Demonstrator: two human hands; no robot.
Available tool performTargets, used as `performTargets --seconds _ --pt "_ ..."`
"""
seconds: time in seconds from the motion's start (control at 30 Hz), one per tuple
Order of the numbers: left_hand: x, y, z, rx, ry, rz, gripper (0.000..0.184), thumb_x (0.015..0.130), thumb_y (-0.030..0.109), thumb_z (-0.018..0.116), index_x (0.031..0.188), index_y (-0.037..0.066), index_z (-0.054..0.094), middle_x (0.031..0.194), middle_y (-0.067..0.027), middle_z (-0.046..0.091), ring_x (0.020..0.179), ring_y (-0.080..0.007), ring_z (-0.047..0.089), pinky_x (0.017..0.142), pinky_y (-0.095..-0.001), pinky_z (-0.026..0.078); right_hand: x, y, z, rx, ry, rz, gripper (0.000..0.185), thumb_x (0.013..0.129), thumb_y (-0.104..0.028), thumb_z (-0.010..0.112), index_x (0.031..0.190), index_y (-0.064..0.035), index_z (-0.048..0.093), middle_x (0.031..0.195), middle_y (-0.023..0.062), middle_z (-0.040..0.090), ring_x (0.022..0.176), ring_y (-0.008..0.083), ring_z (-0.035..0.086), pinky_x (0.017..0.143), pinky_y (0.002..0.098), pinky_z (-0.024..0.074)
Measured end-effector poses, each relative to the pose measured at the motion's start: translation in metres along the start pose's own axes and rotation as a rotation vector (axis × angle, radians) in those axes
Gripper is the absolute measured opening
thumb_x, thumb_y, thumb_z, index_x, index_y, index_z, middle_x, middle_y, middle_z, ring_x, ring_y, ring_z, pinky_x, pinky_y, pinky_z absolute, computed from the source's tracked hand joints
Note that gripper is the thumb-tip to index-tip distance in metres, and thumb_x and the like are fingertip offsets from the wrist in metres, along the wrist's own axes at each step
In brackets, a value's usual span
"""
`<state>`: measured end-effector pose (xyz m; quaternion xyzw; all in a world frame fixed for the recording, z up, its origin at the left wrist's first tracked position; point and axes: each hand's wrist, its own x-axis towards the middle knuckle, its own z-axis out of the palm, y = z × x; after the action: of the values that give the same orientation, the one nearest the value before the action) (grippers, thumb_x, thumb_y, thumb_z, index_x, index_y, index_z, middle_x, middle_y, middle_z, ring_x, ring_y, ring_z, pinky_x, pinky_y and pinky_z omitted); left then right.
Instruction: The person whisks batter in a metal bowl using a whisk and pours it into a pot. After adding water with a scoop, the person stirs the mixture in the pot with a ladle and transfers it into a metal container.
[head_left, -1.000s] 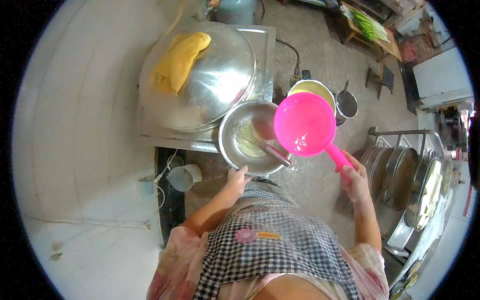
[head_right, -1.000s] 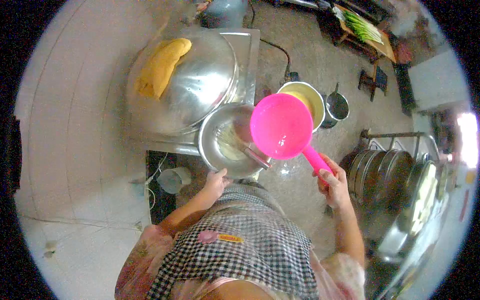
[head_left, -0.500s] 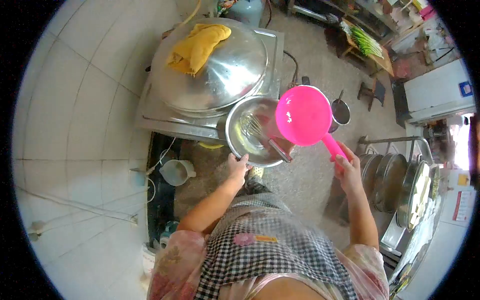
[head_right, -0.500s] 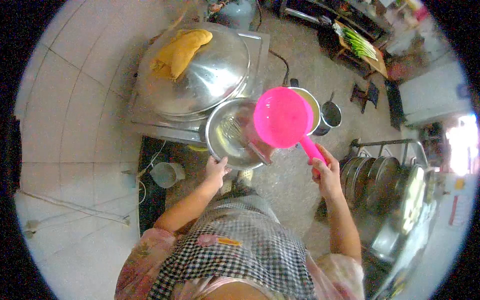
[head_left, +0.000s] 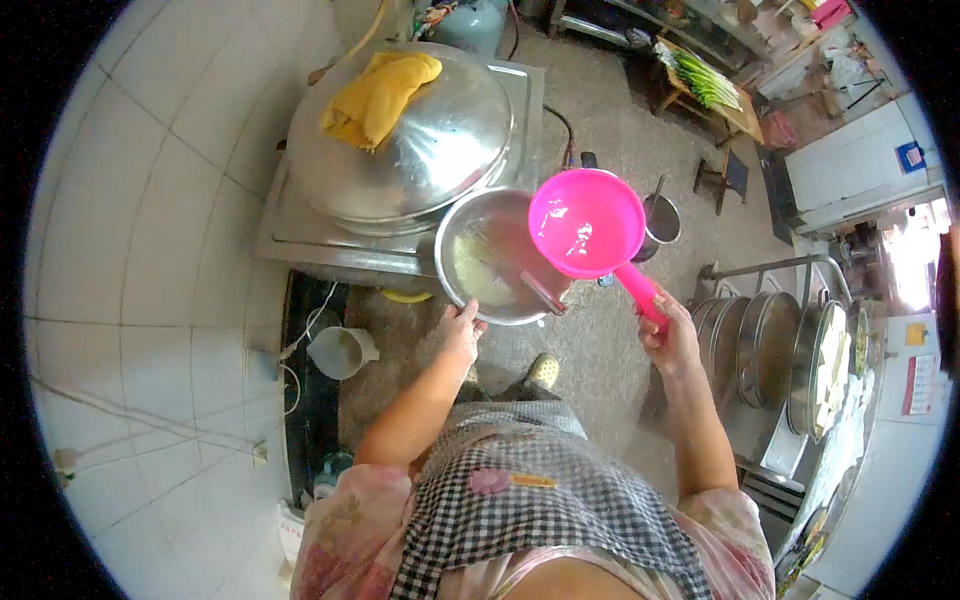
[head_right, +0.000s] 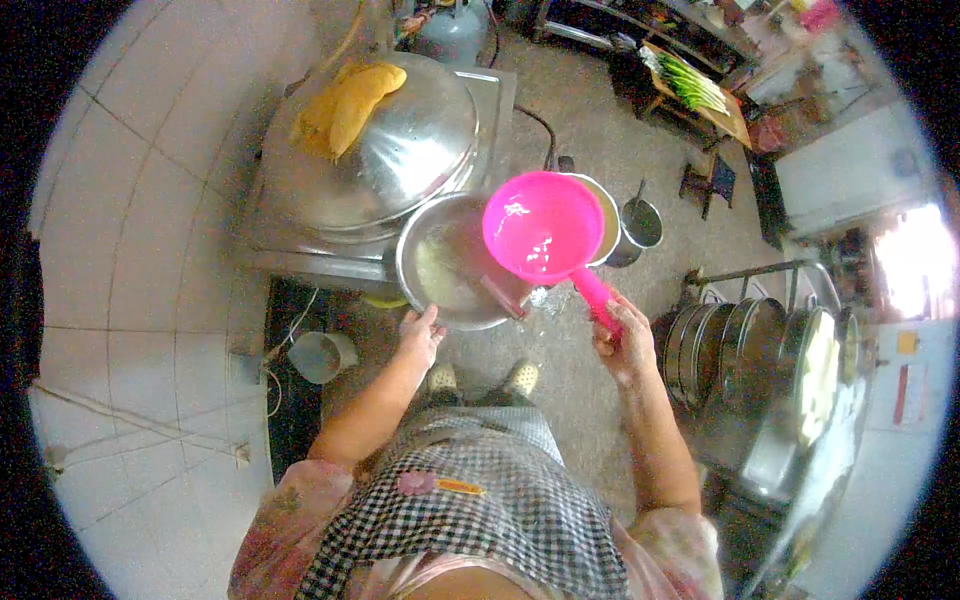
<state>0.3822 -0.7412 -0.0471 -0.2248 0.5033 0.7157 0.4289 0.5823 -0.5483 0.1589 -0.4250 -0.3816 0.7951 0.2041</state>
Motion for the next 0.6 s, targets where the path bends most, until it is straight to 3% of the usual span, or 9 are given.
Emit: performTargets --seconds 0.17,0.2,0.3,0.33,0.47,0.6 --pt "-0.003 0.004 0.018 0.047 0.132 0.000 0.038 0.076 0.016 0.067 0.109 0.010 0.049 0.104 -0.0051 0.054 0.083 -0.0226 0.052 0.077 -0.0367 0.043 0.010 -0.015 -0.019 0.074 -0.046 0.025 0.041 0.084 -0.015 0.051 0.122 -0.0029 0.041 0.079 0.0075 0.054 0.050 0.0057 0.042 0.038 0.0162 0.0296" --pt "-0.009 0.007 0.025 -0.016 0.172 0.006 0.043 0.076 0.012 0.066 0.114 0.010 0.047 0.110 -0.0072 0.052 0.091 -0.0260 0.054 0.083 -0.0405 0.044 0.014 -0.018 -0.025 0.084 -0.051 0.029 0.040 0.084 -0.015 0.051 0.121 -0.0032 0.042 0.079 0.0073 0.054 0.050 0.0057 0.042 0.038 0.0161 0.0295" --pt "0.010 -0.008 0.023 -0.275 0.116 0.121 0.040 0.078 0.007 0.063 0.114 0.005 0.046 0.108 -0.0095 0.054 0.091 -0.0232 0.055 0.078 -0.0399 0.047 0.022 -0.031 -0.039 0.088 -0.078 0.025 0.040 0.083 -0.015 0.051 0.120 -0.0039 0.043 0.080 0.0069 0.054 0.050 0.0057 0.042 0.038 0.0160 0.0293" --pt "0.028 -0.018 0.010 -0.308 0.010 0.175 0.042 0.077 0.002 0.061 0.116 0.003 0.045 0.111 -0.0134 0.052 0.098 -0.0271 0.054 0.084 -0.0429 0.047 0.023 -0.034 -0.044 0.082 -0.088 0.027 0.039 0.083 -0.015 0.051 0.120 -0.0041 0.043 0.081 0.0068 0.054 0.050 0.0056 0.042 0.038 0.0159 0.0293" --pt "0.035 -0.020 0.002 -0.300 -0.075 0.156 0.040 0.080 0.003 0.056 0.117 0.000 0.043 0.110 -0.0140 0.054 0.101 -0.0292 0.053 0.089 -0.0436 0.043 0.030 -0.045 -0.065 0.063 -0.038 0.012 0.042 0.082 -0.016 0.053 0.121 -0.0034 0.043 0.080 0.0066 0.054 0.050 0.0056 0.042 0.038 0.0159 0.0293" --pt "0.028 -0.018 0.012 -0.301 0.005 0.144 0.036 0.078 0.002 0.057 0.113 0.000 0.047 0.107 -0.0133 0.054 0.097 -0.0277 0.054 0.087 -0.0434 0.044 0.036 -0.059 -0.075 -0.033 -0.062 -0.016 0.046 0.081 -0.017 0.054 0.123 -0.0026 0.042 0.079 0.0068 0.054 0.049 0.0055 0.042 0.038 0.0159 0.0302"
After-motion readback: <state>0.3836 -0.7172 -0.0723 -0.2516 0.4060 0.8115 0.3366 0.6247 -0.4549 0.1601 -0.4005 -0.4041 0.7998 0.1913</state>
